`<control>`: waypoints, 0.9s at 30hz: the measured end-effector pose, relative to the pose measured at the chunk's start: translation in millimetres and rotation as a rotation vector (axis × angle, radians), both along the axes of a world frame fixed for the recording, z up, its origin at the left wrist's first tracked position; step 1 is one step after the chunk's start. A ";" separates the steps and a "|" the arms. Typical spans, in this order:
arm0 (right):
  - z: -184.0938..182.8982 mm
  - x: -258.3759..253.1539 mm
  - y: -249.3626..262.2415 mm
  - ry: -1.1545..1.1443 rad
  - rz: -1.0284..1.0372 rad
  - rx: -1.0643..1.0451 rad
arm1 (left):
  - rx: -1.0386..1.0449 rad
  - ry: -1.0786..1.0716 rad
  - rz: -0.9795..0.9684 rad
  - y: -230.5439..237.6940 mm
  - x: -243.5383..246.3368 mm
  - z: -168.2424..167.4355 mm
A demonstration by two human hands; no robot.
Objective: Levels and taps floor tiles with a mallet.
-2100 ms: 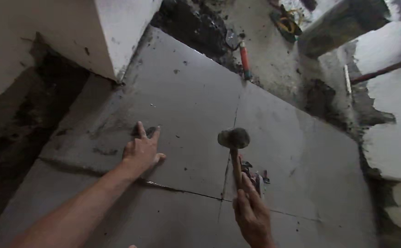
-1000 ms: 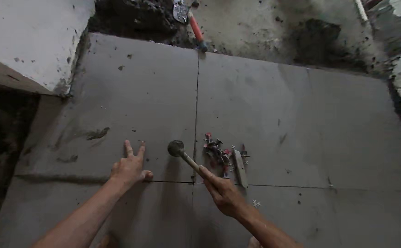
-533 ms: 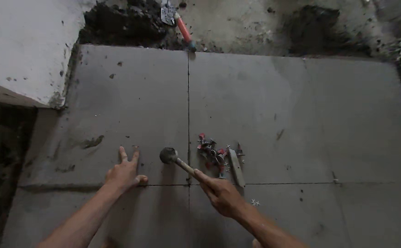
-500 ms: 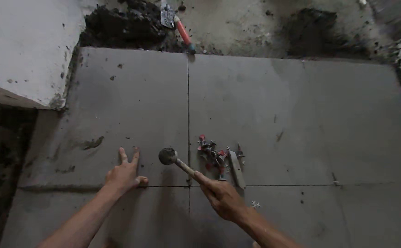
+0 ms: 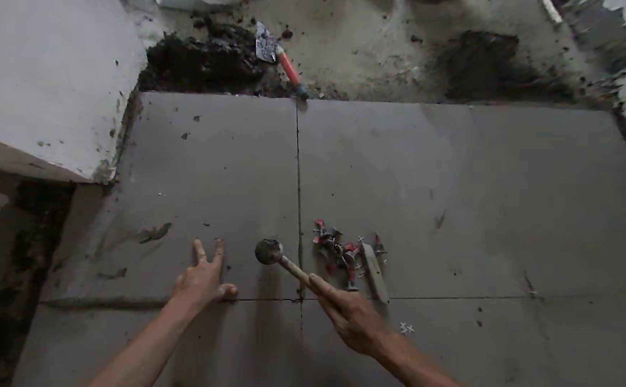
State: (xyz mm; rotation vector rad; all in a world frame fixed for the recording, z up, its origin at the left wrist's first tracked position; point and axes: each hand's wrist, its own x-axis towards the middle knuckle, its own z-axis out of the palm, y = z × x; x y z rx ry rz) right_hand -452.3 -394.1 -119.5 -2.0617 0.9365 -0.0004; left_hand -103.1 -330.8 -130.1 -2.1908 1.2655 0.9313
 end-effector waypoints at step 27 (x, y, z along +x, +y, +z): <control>-14.8 96.1 -23.4 -0.170 -0.411 0.012 | 0.023 -0.076 0.044 -69.9 16.4 -6.2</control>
